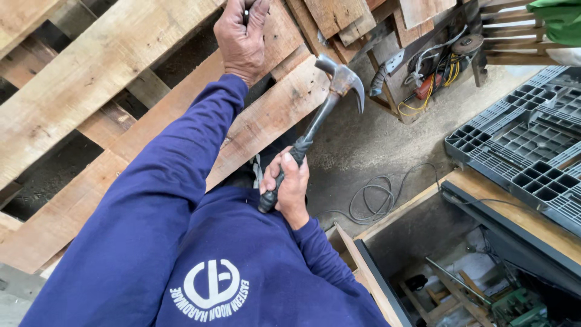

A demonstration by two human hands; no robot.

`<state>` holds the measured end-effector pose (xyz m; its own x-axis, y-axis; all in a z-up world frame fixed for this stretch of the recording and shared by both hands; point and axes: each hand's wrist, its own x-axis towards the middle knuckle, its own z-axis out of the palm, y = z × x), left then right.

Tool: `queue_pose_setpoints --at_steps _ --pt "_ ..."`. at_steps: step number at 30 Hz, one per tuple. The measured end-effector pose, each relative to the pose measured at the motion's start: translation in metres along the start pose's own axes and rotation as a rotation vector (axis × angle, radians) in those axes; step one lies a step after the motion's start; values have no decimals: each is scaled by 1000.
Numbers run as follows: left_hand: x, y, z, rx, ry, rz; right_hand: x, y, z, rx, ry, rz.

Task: The person hammers nails into wooden slats to assemble or repair a wooden pallet, picking nails from a container and driving them into the wood using a hammer.

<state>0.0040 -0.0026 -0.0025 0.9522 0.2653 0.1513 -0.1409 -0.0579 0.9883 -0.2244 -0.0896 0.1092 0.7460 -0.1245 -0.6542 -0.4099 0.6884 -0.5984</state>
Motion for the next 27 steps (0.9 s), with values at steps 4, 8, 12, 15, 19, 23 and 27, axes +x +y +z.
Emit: queue_pose_setpoints --at_steps 4,8,12,15,19,23,27 --pt "1 1 1 33 18 -2 11 7 6 -12 -11 105" --pt "-2 1 -2 4 -15 -9 9 0 -3 -32 -30 86" --pt "0 -3 1 -18 -3 11 -1 6 2 55 -8 23" --pt "-4 -10 0 15 -3 14 6 9 3 24 7 80" --pt "-3 -13 -3 122 -6 39 14 0 -1 13 -39 114" --pt "-2 -8 0 133 1 13 12 0 7 -3 -18 131" --pt "1 -1 -1 122 -8 36 14 -14 -2 -79 -16 138"
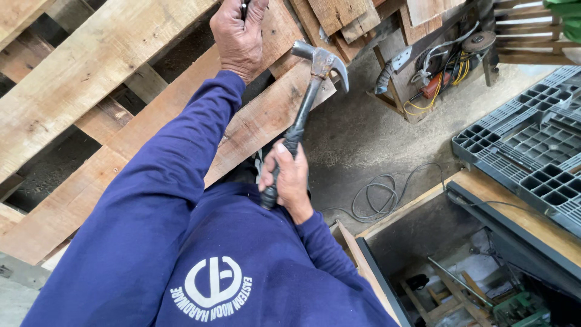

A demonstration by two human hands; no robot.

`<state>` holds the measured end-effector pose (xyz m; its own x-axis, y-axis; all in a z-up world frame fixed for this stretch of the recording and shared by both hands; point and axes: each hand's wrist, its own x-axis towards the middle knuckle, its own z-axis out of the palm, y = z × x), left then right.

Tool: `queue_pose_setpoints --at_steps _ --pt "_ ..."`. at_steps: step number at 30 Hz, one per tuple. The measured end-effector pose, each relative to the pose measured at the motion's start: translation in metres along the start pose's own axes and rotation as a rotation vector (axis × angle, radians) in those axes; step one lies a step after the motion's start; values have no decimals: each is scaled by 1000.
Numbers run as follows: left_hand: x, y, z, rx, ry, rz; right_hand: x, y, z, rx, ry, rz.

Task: The person hammers nails into wooden slats to assemble or repair a wooden pallet, picking nails from a container and driving them into the wood using a hammer.

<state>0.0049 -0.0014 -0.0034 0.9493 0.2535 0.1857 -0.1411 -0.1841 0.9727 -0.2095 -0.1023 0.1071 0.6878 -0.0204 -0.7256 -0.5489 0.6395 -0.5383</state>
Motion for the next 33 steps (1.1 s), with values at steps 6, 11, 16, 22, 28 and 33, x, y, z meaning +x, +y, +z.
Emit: queue_pose_setpoints --at_steps 6,11,16,22,28,33 --pt "2 14 -2 -21 -57 98 0 -33 -49 -532 -57 -315" --pt "9 20 -3 84 -49 139 25 -50 -60 -677 -70 -218" --pt "10 23 -4 175 -115 101 26 -83 -46 -829 -36 -206" --pt "13 23 -8 290 -142 91 36 -114 -25 -553 -336 -402" --pt "14 21 -11 321 -194 42 43 -139 -21 -970 -112 -203" --pt "10 10 -17 182 -83 3 51 -132 -16 -820 -242 -259"
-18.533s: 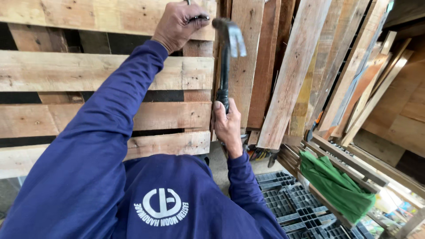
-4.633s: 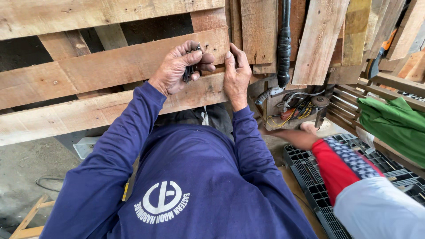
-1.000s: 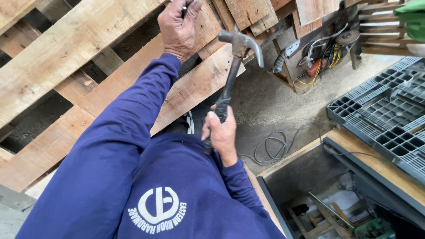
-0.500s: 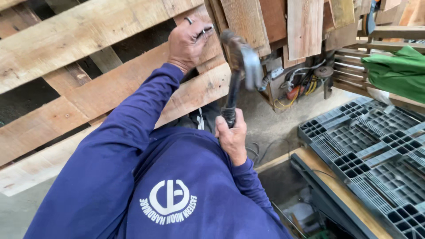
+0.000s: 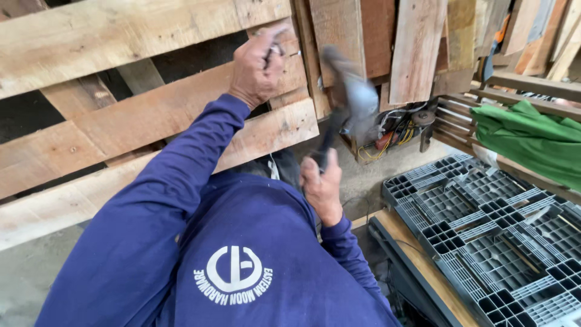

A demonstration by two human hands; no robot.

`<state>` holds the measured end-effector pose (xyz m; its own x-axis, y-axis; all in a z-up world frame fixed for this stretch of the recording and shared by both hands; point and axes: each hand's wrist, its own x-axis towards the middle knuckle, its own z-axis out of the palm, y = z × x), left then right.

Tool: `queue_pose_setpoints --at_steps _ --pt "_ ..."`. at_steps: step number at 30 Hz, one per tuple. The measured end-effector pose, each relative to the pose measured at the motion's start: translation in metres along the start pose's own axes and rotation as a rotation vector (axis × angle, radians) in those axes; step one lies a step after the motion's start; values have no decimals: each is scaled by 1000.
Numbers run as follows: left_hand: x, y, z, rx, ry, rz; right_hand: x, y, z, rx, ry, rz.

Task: The person hammers nails into wooden slats to assemble or repair a wooden pallet, picking nails from a container and driving them into the wood using a hammer.

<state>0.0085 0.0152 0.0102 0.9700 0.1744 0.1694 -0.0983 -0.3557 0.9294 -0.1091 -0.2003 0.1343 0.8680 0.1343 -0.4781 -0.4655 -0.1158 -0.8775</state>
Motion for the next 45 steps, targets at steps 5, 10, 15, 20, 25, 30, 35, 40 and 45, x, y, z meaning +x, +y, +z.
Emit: queue_pose_setpoints --at_steps 5,10,15,20,25,30,35,40,45 --pt "-9 -4 13 -156 237 -59 -3 -57 -3 -96 31 46" --pt "-16 -11 19 -207 308 -131 5 -94 -23 182 46 -839" --pt "-11 -12 20 -192 351 -153 13 -36 8 -346 -2 -10" --pt "-9 2 9 -209 379 -74 -5 -96 -22 -276 95 -298" --pt "-11 -1 7 -216 381 -41 2 -97 -40 158 93 -860" --pt "-15 1 9 -193 386 -84 8 -11 -1 -224 8 229" --pt "-13 0 7 -441 411 -284 7 -40 -24 1 60 -182" --pt "-11 -7 8 -471 378 -203 22 -3 -29 134 -54 -194" --pt "-7 -14 9 -288 407 -71 41 -2 -44 -467 -45 126"
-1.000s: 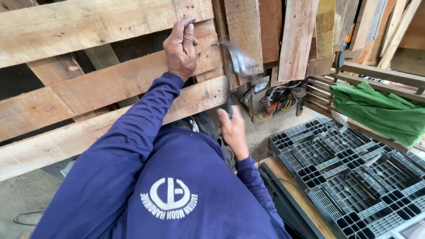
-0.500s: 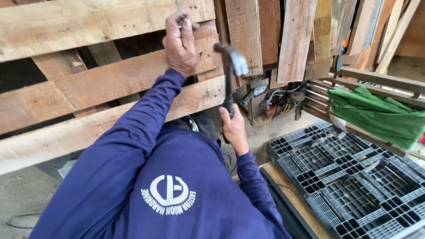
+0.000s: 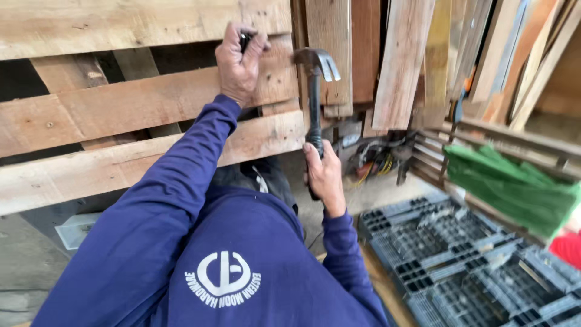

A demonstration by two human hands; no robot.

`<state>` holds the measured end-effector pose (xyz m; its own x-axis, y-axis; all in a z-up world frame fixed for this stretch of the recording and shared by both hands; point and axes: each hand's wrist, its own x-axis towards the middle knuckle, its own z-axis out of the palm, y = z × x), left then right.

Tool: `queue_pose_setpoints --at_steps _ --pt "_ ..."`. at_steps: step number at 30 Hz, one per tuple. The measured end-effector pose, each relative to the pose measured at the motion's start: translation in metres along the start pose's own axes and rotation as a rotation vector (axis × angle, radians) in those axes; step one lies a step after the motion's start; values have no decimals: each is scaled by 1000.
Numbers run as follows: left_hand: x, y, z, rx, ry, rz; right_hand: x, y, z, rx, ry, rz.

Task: The person hammers nails into wooden slats to assemble or repair a wooden pallet, picking nails from a container and driving them into the wood using a hammer.

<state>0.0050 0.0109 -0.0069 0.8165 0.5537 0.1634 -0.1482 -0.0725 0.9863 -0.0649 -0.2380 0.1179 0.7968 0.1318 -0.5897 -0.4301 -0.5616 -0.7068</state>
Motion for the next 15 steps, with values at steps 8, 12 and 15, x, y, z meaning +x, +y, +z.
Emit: queue_pose_setpoints --at_steps 8,12,15 --pt "3 2 -11 -532 -62 -423 5 14 -8 183 -102 -217" --pt "-10 33 -18 -782 -56 -696 19 27 -20 -84 -160 -37" --pt "-28 52 -20 -840 -44 -739 14 29 -27 69 -188 46"
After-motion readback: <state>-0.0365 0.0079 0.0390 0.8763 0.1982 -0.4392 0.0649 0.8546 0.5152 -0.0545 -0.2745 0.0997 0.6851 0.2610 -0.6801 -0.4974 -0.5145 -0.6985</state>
